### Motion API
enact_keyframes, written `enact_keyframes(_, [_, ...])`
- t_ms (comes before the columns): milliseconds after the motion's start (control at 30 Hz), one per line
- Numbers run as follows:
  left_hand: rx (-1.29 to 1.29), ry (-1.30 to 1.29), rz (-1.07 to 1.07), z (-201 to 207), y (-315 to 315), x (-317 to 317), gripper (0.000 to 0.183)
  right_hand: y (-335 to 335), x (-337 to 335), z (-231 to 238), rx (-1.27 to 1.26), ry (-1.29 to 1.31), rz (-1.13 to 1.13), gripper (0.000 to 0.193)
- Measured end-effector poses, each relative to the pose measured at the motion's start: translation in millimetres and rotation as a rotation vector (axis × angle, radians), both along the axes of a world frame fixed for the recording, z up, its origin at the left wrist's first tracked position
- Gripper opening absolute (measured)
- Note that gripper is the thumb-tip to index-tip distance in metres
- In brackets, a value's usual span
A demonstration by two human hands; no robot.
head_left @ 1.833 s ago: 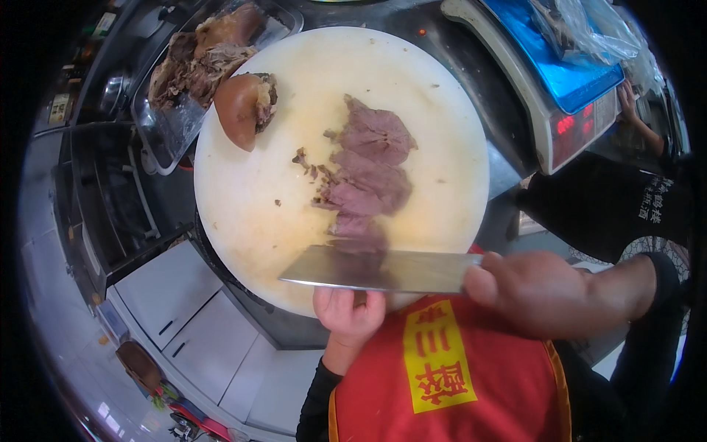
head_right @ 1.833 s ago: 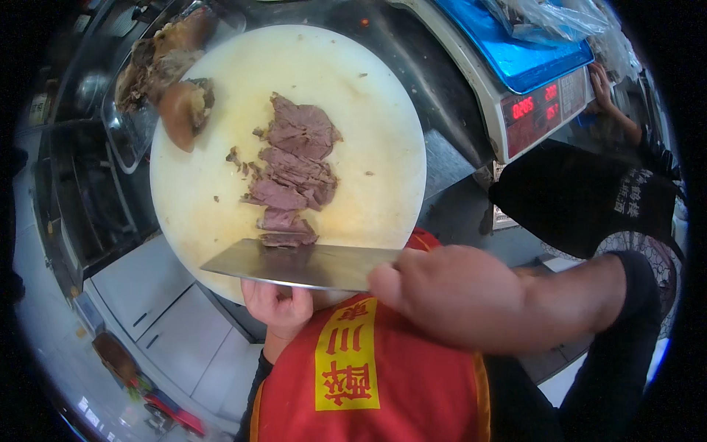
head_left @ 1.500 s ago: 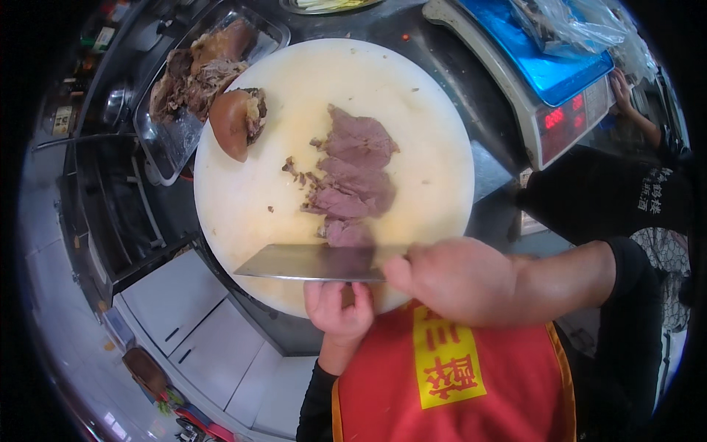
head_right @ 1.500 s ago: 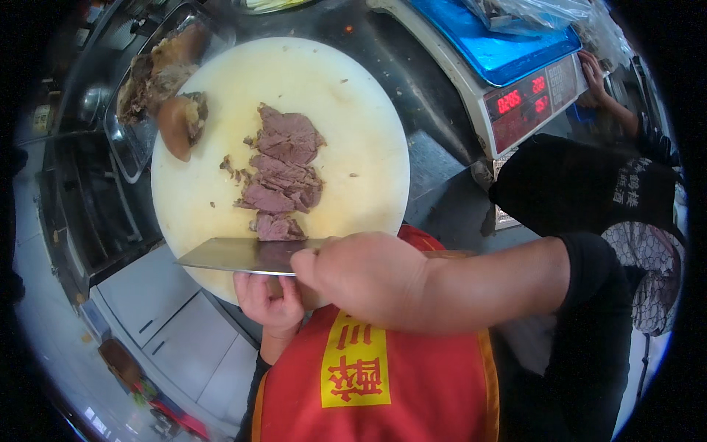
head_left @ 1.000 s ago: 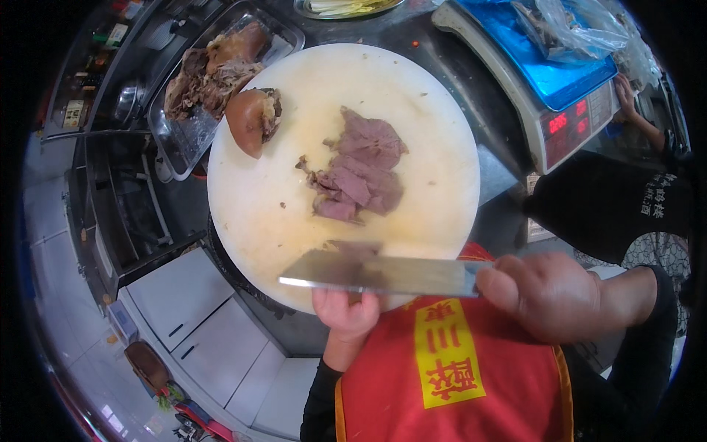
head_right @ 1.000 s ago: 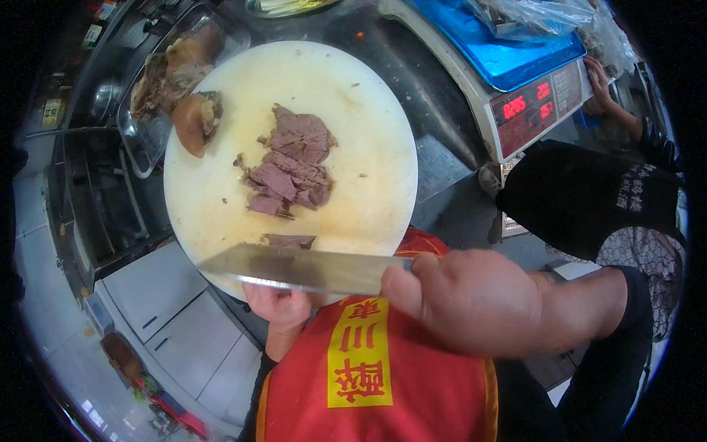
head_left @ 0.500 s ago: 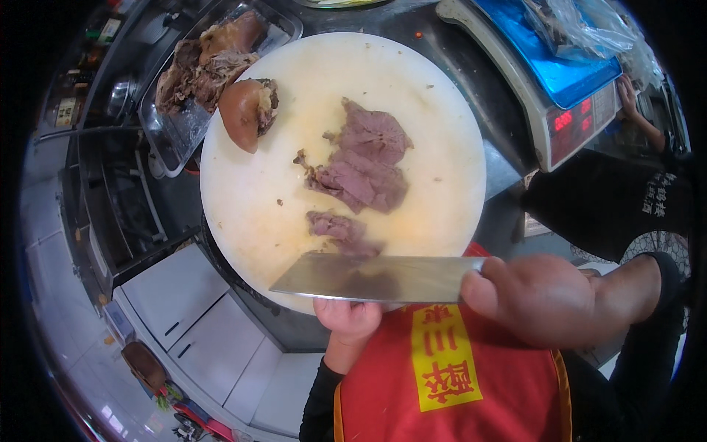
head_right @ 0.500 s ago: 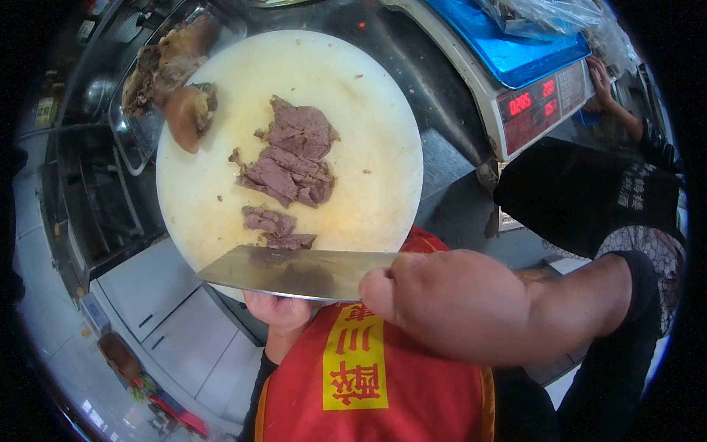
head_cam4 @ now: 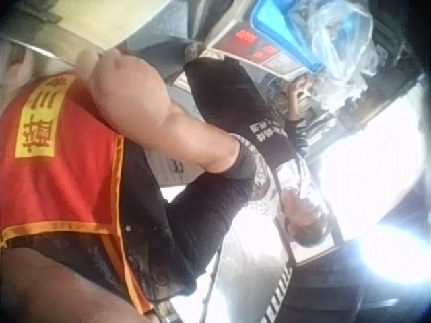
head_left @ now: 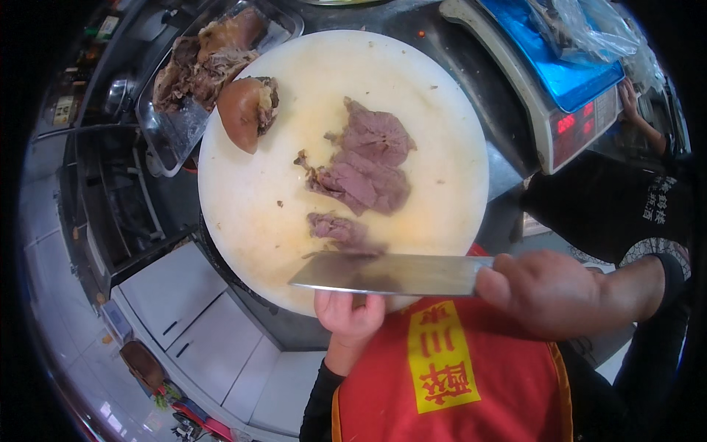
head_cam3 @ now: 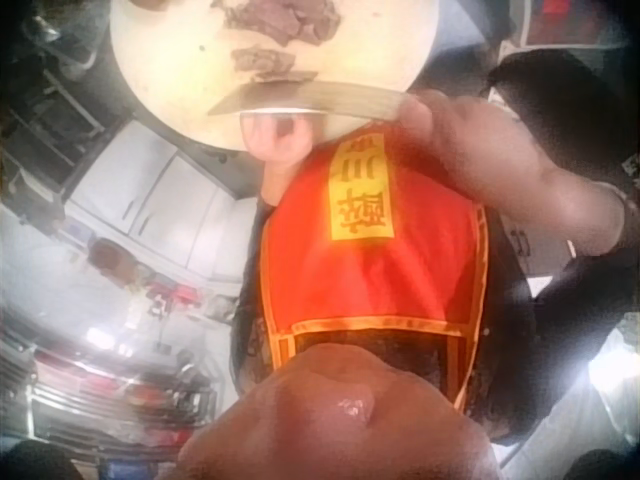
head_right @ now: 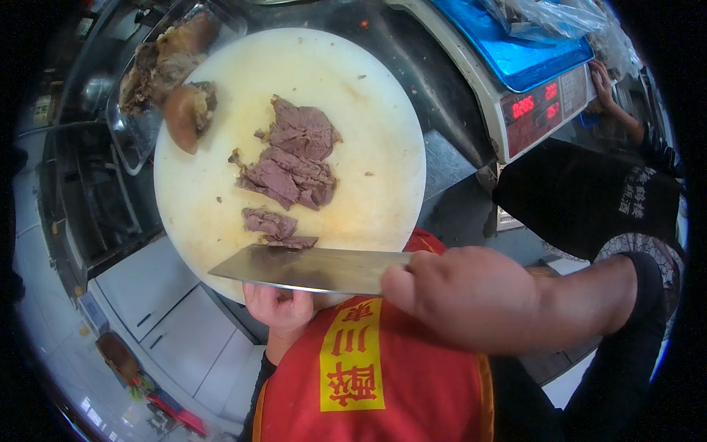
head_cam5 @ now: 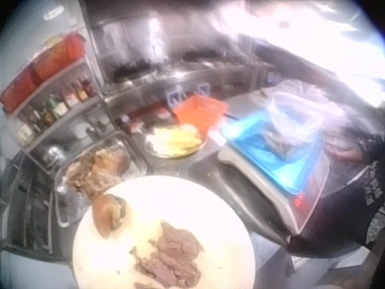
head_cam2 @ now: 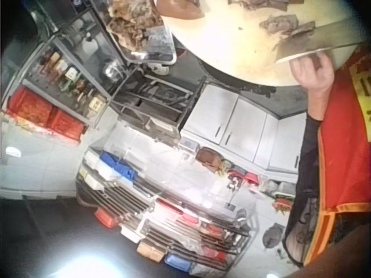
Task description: The person slices cooked meat on a round cutting board using a cleaver, then places portions into plastic bags on a digital scale. The person repeats slicing and bagging multiple times.
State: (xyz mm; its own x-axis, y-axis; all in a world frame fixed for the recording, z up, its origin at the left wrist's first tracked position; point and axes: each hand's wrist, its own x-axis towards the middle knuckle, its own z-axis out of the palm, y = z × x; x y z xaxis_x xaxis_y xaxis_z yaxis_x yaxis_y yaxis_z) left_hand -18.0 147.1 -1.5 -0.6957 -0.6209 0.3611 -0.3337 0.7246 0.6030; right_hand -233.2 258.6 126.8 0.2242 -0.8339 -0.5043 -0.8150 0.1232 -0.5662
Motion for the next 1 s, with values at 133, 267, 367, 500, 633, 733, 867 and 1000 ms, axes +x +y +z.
enact_keyframes(133, [-0.003,-0.016,-0.024,2,-2,-1,0.027,-1,1,-9,-0.030,-0.079,-0.049,0.013])
enact_keyframes(267, [0.060,0.014,-0.016,5,-3,-4,0.024,-30,24,-46,-0.195,-0.114,-0.045,0.012])
enact_keyframes(367, [0.050,0.025,0.007,6,-2,-6,0.021,-39,33,-55,-0.220,-0.231,-0.142,0.013])
enact_keyframes(500, [0.038,0.082,0.045,4,0,-7,0.020,-16,16,-35,-0.164,-0.002,-0.011,0.014])
enact_keyframes(633, [0.098,0.081,0.051,2,4,-3,0.019,11,-6,-21,-0.097,-0.017,-0.105,0.020])
enact_keyframes(733, [0.133,0.106,0.064,0,3,0,0.021,22,-2,-12,-0.069,-0.011,-0.145,0.024])
enact_keyframes(867, [0.101,0.055,-0.027,-1,0,5,0.022,26,5,10,-0.118,-0.016,-0.048,0.028])
enact_keyframes(1000, [0.118,0.044,-0.023,-1,1,6,0.020,21,9,20,-0.140,0.061,-0.020,0.025])
